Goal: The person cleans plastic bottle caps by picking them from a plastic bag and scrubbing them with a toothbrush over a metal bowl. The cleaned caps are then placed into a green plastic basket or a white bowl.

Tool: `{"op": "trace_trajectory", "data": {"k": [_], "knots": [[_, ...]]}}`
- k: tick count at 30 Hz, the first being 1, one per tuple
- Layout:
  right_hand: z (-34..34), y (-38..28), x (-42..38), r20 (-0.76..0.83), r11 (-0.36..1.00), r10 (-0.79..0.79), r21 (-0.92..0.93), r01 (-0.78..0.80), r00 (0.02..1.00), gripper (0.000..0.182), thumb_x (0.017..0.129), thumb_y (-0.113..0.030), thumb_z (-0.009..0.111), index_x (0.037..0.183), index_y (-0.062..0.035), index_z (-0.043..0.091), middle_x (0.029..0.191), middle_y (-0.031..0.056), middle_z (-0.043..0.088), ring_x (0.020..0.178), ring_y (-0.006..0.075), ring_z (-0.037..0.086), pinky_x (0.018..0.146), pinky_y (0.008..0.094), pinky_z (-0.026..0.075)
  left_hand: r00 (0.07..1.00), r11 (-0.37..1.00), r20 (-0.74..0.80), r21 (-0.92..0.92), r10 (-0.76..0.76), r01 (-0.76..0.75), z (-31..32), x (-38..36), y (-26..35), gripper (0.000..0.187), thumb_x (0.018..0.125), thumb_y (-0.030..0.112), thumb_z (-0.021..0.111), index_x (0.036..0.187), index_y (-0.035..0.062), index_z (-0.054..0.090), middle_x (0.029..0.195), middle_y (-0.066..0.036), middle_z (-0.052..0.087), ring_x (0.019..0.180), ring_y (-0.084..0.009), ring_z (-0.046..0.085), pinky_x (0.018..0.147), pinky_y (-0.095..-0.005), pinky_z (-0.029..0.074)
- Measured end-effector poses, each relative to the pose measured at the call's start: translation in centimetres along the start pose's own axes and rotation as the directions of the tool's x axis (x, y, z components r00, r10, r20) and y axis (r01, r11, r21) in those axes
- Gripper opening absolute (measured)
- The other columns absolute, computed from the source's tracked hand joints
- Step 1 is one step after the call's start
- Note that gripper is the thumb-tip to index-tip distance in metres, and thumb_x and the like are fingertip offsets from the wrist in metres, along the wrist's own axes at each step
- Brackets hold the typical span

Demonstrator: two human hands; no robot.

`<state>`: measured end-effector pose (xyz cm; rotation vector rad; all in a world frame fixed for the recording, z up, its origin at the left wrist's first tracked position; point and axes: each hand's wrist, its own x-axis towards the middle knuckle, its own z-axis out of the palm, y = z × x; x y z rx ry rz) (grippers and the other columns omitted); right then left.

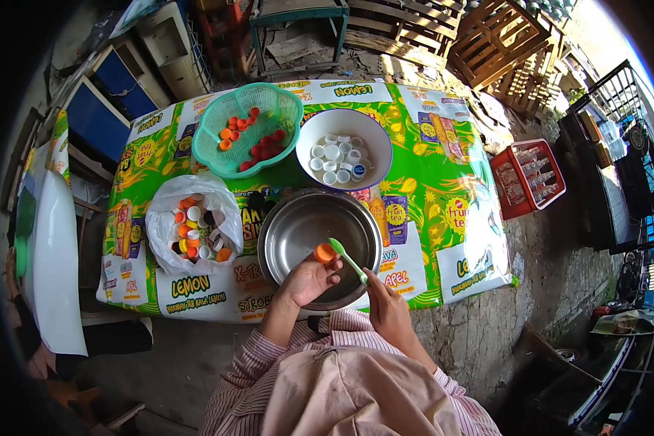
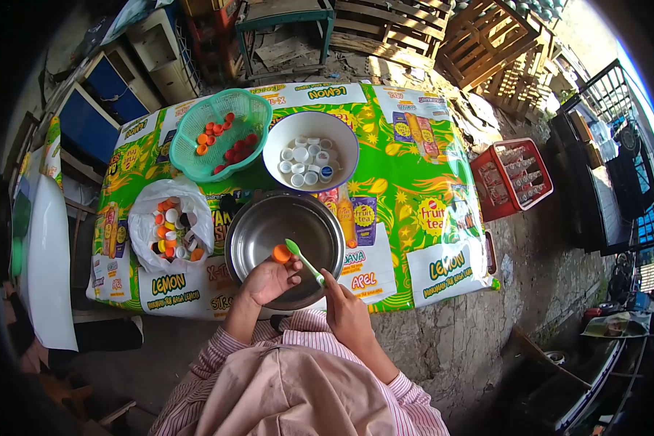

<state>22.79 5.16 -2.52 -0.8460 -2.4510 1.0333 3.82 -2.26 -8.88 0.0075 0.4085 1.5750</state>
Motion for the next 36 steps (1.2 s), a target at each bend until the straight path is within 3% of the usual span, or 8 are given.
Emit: {"op": "trace_trajectory", "data": {"k": [4,10,13,16,23,28,31,36], "knots": [[-0.6,-0.5,0.1,-0.026,1.0,-0.003,0.002,0.003,1.0,0.044,0.087,-0.006,0.052,0.13,-0.0105,0.045,0.084,0.0204,0.062,0.066,0.0375,0.06,0.055,0.0432,0.048,0.99,1.0,0.135,-0.002,0.024,-0.024,-0.6,0.3,-0.2,0.025,0.085,0.017,0.06,0.11,0.0131,0.058,0.106,-0.003,0.059,0.095,-0.0139,0.054,0.073,-0.0289,0.043],[-0.8,-0.1,0.4,-0.009,0.999,0.026,-0.021,-0.026,1.0,0.042,0.087,-0.005,0.051,0.129,-0.0087,0.046,0.085,0.0222,0.062,0.068,0.0379,0.061,0.055,0.0436,0.047,0.984,0.963,-0.102,0.244,0.145,-0.117,0.6,-0.5,0.1,0.021,0.087,0.001,0.051,0.106,0.0098,0.052,0.1,-0.004,0.058,0.085,-0.0136,0.06,0.065,-0.0236,0.045],[-0.9,0.2,0.4,0.006,0.999,-0.007,-0.034,0.007,1.0,0.041,0.087,-0.005,0.051,0.127,-0.0078,0.048,0.084,0.0225,0.062,0.069,0.0376,0.061,0.057,0.043,0.047,0.839,0.291,0.03,0.931,0.543,-0.221,1.1,-0.6,0.0,0.013,0.086,-0.003,0.053,0.098,0.0022,0.052,0.093,-0.006,0.058,0.071,-0.0156,0.062,0.064,-0.0261,0.048],[-0.3,1.3,0.4,0.041,0.991,0.042,-0.131,-0.037,0.998,0.037,0.087,-0.006,0.05,0.125,-0.0059,0.05,0.084,0.023,0.062,0.069,0.0384,0.061,0.057,0.0438,0.047,0.795,-0.244,0.184,0.969,0.578,-0.047,2.8,-1.5,1.4,0.01,0.081,0.002,0.056,0.09,0.0011,0.053,0.092,-0.014,0.058,0.071,-0.0242,0.062,0.065,-0.0327,0.049],[-0.9,2.5,1.0,-0.002,0.995,0.008,-0.095,-0.008,1.0,0.033,0.087,-0.005,0.048,0.119,-0.0018,0.052,0.091,0.025,0.062,0.074,0.0402,0.061,0.06,0.0438,0.048,0.891,-0.116,0.067,0.993,0.448,-0.017,4.1,0.0,7.1,0.012,0.075,0.001,0.056,0.086,-0.0004,0.054,0.073,-0.013,0.063,0.067,-0.0213,0.062,0.062,-0.0314,0.049],[-1.5,2.1,1.4,-0.004,0.997,-0.021,-0.073,0.02,1.0,0.033,0.085,0.0,0.047,0.117,-0.0012,0.053,0.08,0.024,0.061,0.069,0.0395,0.06,0.061,0.0432,0.046,0.68,-0.21,0.102,0.975,0.726,0.078,3.5,3.9,19.2,0.011,0.079,0.003,0.057,0.088,-0.0004,0.054,0.08,-0.011,0.062,0.07,-0.0198,0.063,0.064,-0.031,0.05],[-1.6,0.7,1.5,0.01,0.995,0.069,-0.067,-0.068,0.998,0.028,0.089,-0.008,0.046,0.115,-0.0039,0.055,0.079,0.0262,0.06,0.068,0.0418,0.057,0.061,0.0466,0.045,0.534,-0.207,-0.023,0.907,0.845,0.366,0.6,6.6,25.5,0.06,0.088,0.02,0.054,0.137,0.0012,0.025,0.124,-0.026,0.05,0.113,-0.036,0.052,0.093,-0.0392,0.043],[-1.2,1.0,2.9,0.11,0.992,0.062,-0.114,-0.05,0.992,0.035,0.086,-0.005,0.049,0.121,-0.0038,0.052,0.085,0.0228,0.063,0.073,0.0393,0.061,0.062,0.0451,0.047,0.248,-0.28,0.263,0.959,0.932,0.035,-2.2,2.6,25.4,0.051,0.084,0.012,0.06,0.128,0.0007,0.038,0.122,-0.019,0.05,0.109,-0.0318,0.051,0.093,-0.0391,0.041]]}}
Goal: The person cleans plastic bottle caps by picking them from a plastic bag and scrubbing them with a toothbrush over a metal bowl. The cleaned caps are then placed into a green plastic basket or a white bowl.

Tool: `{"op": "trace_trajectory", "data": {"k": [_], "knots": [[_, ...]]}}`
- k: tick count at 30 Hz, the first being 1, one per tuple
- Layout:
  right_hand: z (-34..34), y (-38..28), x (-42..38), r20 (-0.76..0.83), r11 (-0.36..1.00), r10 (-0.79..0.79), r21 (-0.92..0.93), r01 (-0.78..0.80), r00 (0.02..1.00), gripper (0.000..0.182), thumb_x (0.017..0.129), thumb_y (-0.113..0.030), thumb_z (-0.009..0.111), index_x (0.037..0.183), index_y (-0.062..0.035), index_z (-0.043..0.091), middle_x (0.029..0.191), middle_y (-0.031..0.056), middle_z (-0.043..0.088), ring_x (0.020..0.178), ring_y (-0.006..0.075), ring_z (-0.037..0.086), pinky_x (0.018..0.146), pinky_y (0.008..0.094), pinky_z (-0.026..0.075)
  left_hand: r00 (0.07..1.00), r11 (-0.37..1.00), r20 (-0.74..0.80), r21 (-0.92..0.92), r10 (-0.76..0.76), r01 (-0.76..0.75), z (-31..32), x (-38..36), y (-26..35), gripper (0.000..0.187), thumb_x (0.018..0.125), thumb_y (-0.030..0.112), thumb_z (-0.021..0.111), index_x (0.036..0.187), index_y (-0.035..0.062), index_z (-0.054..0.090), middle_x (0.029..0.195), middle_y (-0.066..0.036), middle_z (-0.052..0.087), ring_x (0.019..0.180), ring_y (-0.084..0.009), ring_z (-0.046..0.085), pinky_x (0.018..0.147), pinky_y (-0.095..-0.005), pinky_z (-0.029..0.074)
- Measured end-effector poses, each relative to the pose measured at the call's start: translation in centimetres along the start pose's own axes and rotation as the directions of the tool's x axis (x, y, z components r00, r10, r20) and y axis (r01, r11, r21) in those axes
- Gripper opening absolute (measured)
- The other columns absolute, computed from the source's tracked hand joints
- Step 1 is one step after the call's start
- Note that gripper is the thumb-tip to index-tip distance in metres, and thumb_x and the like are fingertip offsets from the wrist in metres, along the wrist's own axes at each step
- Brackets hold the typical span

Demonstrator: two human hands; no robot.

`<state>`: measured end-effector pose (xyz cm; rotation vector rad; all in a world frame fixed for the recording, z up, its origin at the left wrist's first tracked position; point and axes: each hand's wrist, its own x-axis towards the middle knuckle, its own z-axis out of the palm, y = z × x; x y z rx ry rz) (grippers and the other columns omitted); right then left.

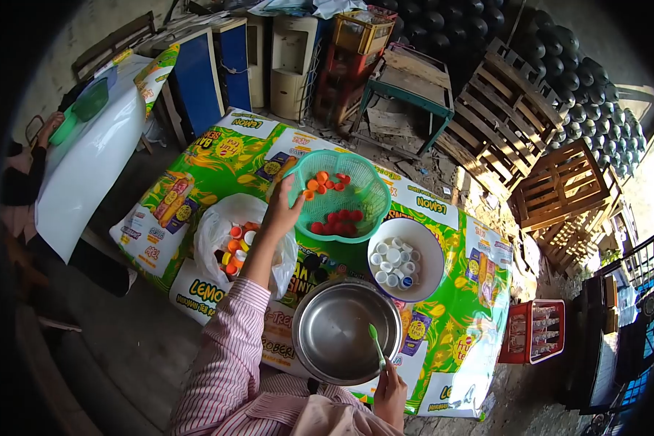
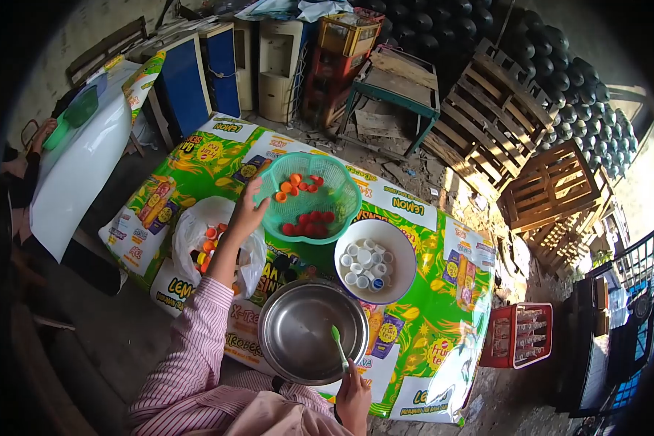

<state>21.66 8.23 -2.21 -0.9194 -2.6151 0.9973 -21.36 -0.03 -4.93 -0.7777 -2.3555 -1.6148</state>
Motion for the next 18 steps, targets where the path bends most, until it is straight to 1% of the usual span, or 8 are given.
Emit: {"op": "trace_trajectory", "data": {"k": [3,5,6,9,11,14,16,18], "knots": [[0.6,0.4,0.1,-0.028,0.998,-0.053,0.024,0.053,0.998,0.034,0.085,0.0,0.046,0.118,-0.003,0.054,0.07,0.0222,0.058,0.06,0.0394,0.054,0.056,0.0461,0.04,0.983,0.993,-0.144,0.008,-0.112,0.114,-4.4,-3.9,-0.5,0.026,0.083,0.005,0.059,0.108,0.0015,0.052,0.102,-0.012,0.058,0.089,-0.023,0.056,0.079,-0.0328,0.046],[0.5,0.7,0.3,0.033,0.999,-0.033,-0.021,0.034,0.999,0.037,0.085,-0.003,0.049,0.122,-0.0045,0.052,0.079,0.0208,0.062,0.069,0.0377,0.06,0.06,0.0441,0.045,0.982,0.987,-0.122,0.055,-0.144,0.152,-6.8,-6.8,-1.3,0.017,0.084,0.004,0.056,0.101,0.0023,0.054,0.093,-0.01,0.06,0.078,-0.0199,0.058,0.071,-0.0303,0.047],[0.5,0.7,0.4,0.027,0.999,-0.049,-0.017,0.049,0.998,0.038,0.085,-0.002,0.049,0.123,-0.0045,0.051,0.079,0.0208,0.062,0.069,0.0376,0.06,0.059,0.044,0.045,0.992,0.989,-0.089,0.107,-0.093,0.102,-7.7,-8.0,-1.7,0.017,0.084,0.004,0.056,0.1,0.0021,0.054,0.092,-0.01,0.06,0.078,-0.0213,0.059,0.072,-0.0306,0.047],[0.2,1.0,0.7,0.046,0.999,-0.043,0.008,0.043,0.998,0.039,0.085,-0.001,0.048,0.123,-0.0049,0.051,0.08,0.0212,0.062,0.067,0.0377,0.06,0.058,0.0433,0.046,0.987,0.966,-0.071,0.207,-0.142,0.154,-9.2,-11.3,-2.2,0.02,0.08,0.001,0.057,0.1,0.0026,0.055,0.094,-0.01,0.06,0.083,-0.0242,0.058,0.076,-0.0334,0.047],[-0.1,1.0,1.1,0.03,0.997,-0.069,0.027,0.069,0.997,0.04,0.085,0.0,0.049,0.124,-0.0051,0.051,0.081,0.0208,0.063,0.066,0.0372,0.061,0.057,0.0419,0.046,1.0,0.933,0.023,0.36,0.015,-0.023,-9.9,-12.9,-3.2,0.025,0.074,0.0,0.059,0.099,0.0036,0.056,0.092,-0.01,0.059,0.088,-0.0273,0.056,0.081,-0.037,0.045],[-0.9,0.2,1.4,0.068,1.0,-0.018,0.007,0.017,0.998,0.04,0.084,0.001,0.049,0.124,-0.005,0.051,0.083,0.021,0.063,0.068,0.0367,0.062,0.058,0.0407,0.047,0.983,0.934,0.163,0.358,-0.081,0.017,-10.4,-14.2,-2.0,0.029,0.071,0.001,0.06,0.099,0.0047,0.057,0.09,-0.009,0.058,0.091,-0.028,0.055,0.084,-0.039,0.043],[-0.8,0.4,1.5,0.043,0.998,-0.057,0.015,0.056,0.997,0.039,0.085,0.001,0.049,0.123,-0.0049,0.052,0.084,0.0207,0.063,0.068,0.0359,0.062,0.058,0.0402,0.047,0.984,0.947,0.166,0.32,-0.06,0.004,-10.4,-14.7,-1.2,0.026,0.069,0.005,0.063,0.094,0.0055,0.056,0.087,-0.008,0.057,0.088,-0.0279,0.055,0.082,-0.0382,0.044],[-0.7,0.8,1.4,-0.015,0.991,-0.131,0.031,0.132,0.991,0.039,0.085,0.001,0.049,0.123,-0.005,0.052,0.082,0.0203,0.063,0.067,0.0351,0.062,0.057,0.0404,0.047,0.963,0.946,0.194,0.301,-0.186,0.122,-10.5,-15.4,0.0,0.024,0.069,0.008,0.064,0.09,0.0067,0.054,0.086,-0.007,0.056,0.084,-0.0274,0.055,0.078,-0.0384,0.044]]}}
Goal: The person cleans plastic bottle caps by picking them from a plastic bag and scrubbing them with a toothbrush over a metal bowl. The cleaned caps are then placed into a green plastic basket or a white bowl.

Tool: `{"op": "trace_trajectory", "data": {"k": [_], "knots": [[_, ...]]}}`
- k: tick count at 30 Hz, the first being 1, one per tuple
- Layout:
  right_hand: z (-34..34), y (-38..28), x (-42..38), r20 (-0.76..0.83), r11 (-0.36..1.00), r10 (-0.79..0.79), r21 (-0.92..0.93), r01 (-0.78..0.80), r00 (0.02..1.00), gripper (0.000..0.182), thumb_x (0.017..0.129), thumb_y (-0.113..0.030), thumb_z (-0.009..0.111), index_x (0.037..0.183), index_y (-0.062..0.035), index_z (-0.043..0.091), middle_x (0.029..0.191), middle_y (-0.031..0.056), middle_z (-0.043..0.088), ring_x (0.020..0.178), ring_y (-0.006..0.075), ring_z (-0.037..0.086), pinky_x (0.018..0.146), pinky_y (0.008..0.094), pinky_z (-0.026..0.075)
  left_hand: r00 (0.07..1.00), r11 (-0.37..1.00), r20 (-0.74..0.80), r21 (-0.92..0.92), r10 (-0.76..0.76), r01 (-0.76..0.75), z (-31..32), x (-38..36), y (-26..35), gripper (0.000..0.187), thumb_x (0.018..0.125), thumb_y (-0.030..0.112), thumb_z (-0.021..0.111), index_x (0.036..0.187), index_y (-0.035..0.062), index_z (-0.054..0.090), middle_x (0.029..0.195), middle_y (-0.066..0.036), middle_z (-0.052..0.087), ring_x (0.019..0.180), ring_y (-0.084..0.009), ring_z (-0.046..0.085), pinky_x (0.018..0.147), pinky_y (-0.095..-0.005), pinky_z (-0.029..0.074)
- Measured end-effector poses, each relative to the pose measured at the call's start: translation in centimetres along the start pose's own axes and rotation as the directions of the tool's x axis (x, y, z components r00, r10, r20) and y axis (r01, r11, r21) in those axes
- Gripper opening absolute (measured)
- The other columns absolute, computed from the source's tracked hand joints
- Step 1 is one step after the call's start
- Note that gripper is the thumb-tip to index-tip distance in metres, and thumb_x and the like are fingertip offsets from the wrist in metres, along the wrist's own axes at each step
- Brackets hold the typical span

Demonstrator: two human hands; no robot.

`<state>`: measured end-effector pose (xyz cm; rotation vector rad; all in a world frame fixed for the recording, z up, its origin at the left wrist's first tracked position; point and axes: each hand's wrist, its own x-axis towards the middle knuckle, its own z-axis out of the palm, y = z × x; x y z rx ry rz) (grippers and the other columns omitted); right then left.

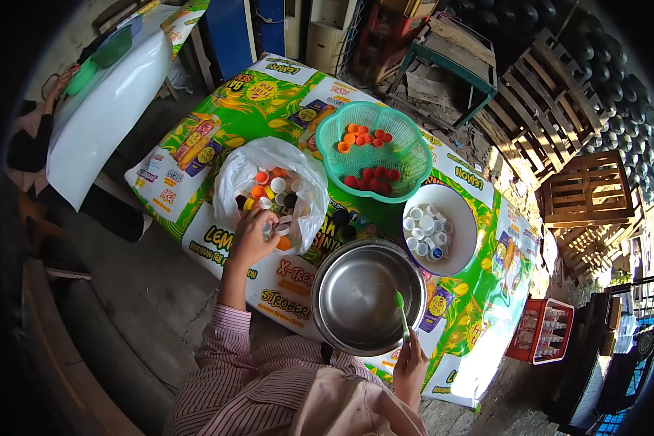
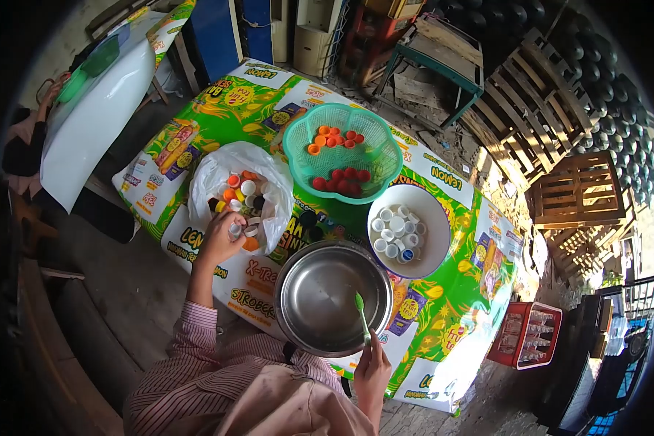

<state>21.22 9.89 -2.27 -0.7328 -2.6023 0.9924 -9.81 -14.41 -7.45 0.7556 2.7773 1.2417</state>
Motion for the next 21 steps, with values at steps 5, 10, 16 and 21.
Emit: {"op": "trace_trajectory", "data": {"k": [5,10,16,21], "knots": [[-0.1,-0.2,-0.2,0.042,0.999,0.049,0.009,-0.049,0.998,0.039,0.085,0.001,0.049,0.123,-0.005,0.052,0.081,0.0199,0.062,0.066,0.0351,0.061,0.057,0.0403,0.046,0.994,0.959,-0.037,0.264,-0.099,0.105,1.8,-2.3,0.0,0.036,0.066,0.023,0.074,0.089,0.0076,0.051,0.086,-0.007,0.057,0.082,-0.0278,0.056,0.077,-0.041,0.041],[-0.2,-0.5,-0.3,0.077,0.998,0.059,0.009,-0.06,0.995,0.039,0.085,0.001,0.048,0.124,-0.0051,0.051,0.081,0.0206,0.062,0.066,0.0352,0.061,0.056,0.04,0.046,0.997,0.922,-0.022,0.38,-0.071,0.074,2.0,-2.9,1.0,0.038,0.064,0.023,0.075,0.09,0.0074,0.052,0.088,-0.006,0.058,0.083,-0.0276,0.056,0.077,-0.0421,0.042],[-0.2,-0.3,-0.6,0.031,0.995,0.073,0.064,-0.075,0.997,0.04,0.085,0.0,0.048,0.125,-0.0058,0.051,0.082,0.0222,0.062,0.068,0.0371,0.061,0.058,0.0408,0.046,0.982,0.967,0.014,0.176,-0.191,0.185,1.8,-3.5,1.7,0.033,0.066,0.012,0.073,0.09,0.0071,0.052,0.09,-0.009,0.059,0.084,-0.0267,0.056,0.074,-0.039,0.044],[-0.2,0.2,-0.9,0.013,0.999,0.038,0.039,-0.038,0.999,0.04,0.085,0.0,0.048,0.124,-0.0062,0.051,0.085,0.0226,0.063,0.071,0.0379,0.062,0.059,0.0425,0.047,0.991,0.985,-0.132,0.173,0.033,-0.01,0.7,-4.2,2.5,0.026,0.071,0.007,0.069,0.086,0.0054,0.048,0.093,-0.01,0.058,0.087,-0.0304,0.055,0.074,-0.0408,0.043]]}}
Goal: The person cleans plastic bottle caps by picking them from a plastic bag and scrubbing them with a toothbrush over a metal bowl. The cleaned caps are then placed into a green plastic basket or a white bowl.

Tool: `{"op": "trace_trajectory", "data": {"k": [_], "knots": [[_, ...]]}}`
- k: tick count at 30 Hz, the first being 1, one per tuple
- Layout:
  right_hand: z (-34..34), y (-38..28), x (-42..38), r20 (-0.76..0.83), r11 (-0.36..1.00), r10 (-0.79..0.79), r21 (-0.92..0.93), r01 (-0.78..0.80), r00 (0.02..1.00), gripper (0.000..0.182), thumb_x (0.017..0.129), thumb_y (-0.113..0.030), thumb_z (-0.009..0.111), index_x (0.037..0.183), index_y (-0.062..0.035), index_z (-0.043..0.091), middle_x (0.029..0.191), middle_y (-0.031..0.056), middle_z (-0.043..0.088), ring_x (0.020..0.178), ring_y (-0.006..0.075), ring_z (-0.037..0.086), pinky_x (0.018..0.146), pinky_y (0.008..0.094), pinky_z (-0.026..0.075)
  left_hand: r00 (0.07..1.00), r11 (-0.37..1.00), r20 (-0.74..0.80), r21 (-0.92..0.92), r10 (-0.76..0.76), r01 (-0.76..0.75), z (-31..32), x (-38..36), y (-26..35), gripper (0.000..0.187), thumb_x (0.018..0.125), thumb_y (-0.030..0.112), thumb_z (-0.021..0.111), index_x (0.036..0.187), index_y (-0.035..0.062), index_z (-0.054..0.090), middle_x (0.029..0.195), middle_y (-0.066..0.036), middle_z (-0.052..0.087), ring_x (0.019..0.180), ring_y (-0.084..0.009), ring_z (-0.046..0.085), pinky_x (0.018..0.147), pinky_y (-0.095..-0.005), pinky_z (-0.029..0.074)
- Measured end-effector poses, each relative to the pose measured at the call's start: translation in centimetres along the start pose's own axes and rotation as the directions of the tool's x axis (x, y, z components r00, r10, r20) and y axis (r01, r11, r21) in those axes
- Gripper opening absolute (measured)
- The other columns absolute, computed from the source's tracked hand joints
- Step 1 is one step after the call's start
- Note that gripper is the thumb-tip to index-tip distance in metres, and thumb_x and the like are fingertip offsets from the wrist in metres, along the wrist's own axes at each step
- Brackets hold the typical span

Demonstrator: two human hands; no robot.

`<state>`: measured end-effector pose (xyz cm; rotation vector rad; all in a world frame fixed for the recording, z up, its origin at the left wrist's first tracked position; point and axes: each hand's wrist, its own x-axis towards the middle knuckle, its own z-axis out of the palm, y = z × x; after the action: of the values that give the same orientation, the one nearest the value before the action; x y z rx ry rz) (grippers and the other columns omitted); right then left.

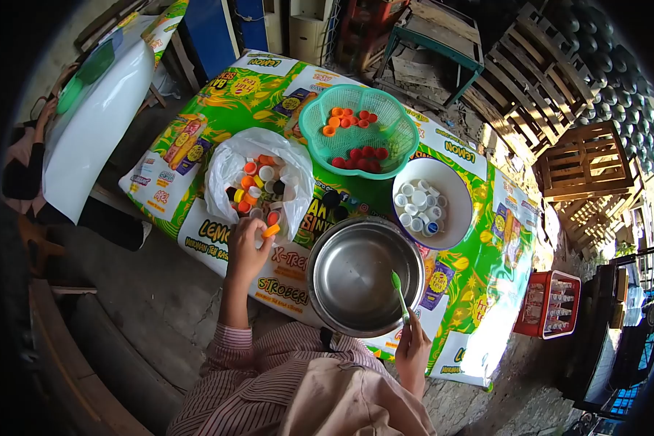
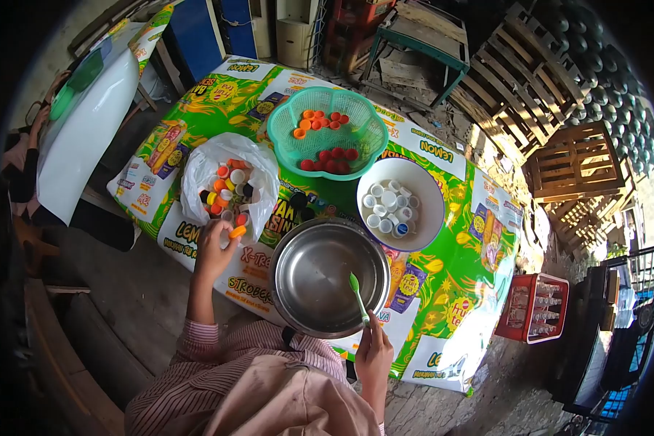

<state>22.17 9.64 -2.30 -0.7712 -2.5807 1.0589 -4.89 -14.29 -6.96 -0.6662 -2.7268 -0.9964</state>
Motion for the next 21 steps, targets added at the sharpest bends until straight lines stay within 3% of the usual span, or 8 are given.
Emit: {"op": "trace_trajectory", "data": {"k": [1,3,5,8,10,13,21], "knots": [[0.0,0.1,0.0,-0.005,1.0,0.012,0.001,-0.012,1.0,0.04,0.085,0.0,0.048,0.124,-0.0062,0.051,0.085,0.0226,0.063,0.071,0.0379,0.062,0.059,0.0425,0.047,1.0,1.0,0.011,-0.002,0.007,-0.007,-0.5,0.3,0.8,0.026,0.071,0.007,0.069,0.086,0.0054,0.048,0.093,-0.01,0.058,0.087,-0.0304,0.055,0.074,-0.0408,0.043],[0.1,0.2,0.0,0.009,0.999,0.025,-0.026,-0.025,1.0,0.04,0.085,0.0,0.048,0.124,-0.0064,0.051,0.086,0.0224,0.063,0.071,0.0377,0.062,0.06,0.043,0.047,0.988,0.996,-0.125,0.027,0.093,-0.09,-1.0,0.9,1.9,0.024,0.072,0.005,0.067,0.086,0.0053,0.048,0.098,-0.011,0.059,0.088,-0.0322,0.055,0.075,-0.0411,0.043],[0.0,0.0,0.0,-0.005,1.0,0.019,-0.021,-0.019,1.0,0.04,0.085,0.0,0.048,0.124,-0.0067,0.051,0.085,0.0222,0.063,0.07,0.0375,0.062,0.059,0.0423,0.047,0.996,0.998,-0.06,-0.004,0.069,-0.069,-0.5,0.8,0.6,0.023,0.072,0.003,0.066,0.086,0.0049,0.048,0.103,-0.012,0.059,0.09,-0.0329,0.055,0.076,-0.0416,0.042],[-0.1,-0.3,0.0,-0.059,1.0,-0.024,0.008,0.025,0.998,0.04,0.085,0.0,0.048,0.124,-0.007,0.052,0.084,0.0227,0.062,0.069,0.0377,0.062,0.059,0.0413,0.047,0.997,0.993,0.009,0.09,0.078,-0.078,-0.4,0.9,-0.1,0.022,0.076,0.005,0.064,0.089,0.0032,0.047,0.103,-0.014,0.058,0.093,-0.0341,0.055,0.078,-0.0422,0.042],[-0.2,-0.3,-0.1,-0.058,1.0,-0.012,0.001,0.012,0.998,0.04,0.085,0.0,0.048,0.124,-0.0071,0.052,0.085,0.0229,0.062,0.069,0.0379,0.061,0.059,0.0416,0.047,0.984,0.977,0.097,-0.138,-0.148,0.161,-0.4,0.5,-0.3,0.021,0.08,0.007,0.062,0.093,0.0015,0.046,0.099,-0.016,0.057,0.093,-0.0353,0.054,0.076,-0.0408,0.044],[-0.1,0.1,-0.3,-0.05,1.0,0.002,-0.013,-0.002,0.999,0.039,0.085,0.0,0.048,0.124,-0.0069,0.052,0.087,0.0228,0.063,0.07,0.038,0.061,0.06,0.0422,0.047,0.974,0.95,0.035,-0.213,-0.224,0.226,-0.2,0.1,-0.7,0.021,0.083,0.009,0.06,0.095,0.0005,0.046,0.096,-0.016,0.057,0.09,-0.0333,0.056,0.072,-0.0375,0.046],[0.1,-0.1,-0.6,-0.009,0.999,0.048,-0.024,-0.048,0.999,0.038,0.086,-0.002,0.048,0.123,-0.0055,0.052,0.094,0.0206,0.064,0.079,0.0373,0.061,0.067,0.0426,0.048,1.0,0.966,-0.027,-0.26,-0.004,-0.003,-0.4,0.4,0.7,0.029,0.073,0.006,0.07,0.091,0.0019,0.047,0.094,-0.011,0.056,0.085,-0.0258,0.057,0.069,-0.0339,0.047]]}}
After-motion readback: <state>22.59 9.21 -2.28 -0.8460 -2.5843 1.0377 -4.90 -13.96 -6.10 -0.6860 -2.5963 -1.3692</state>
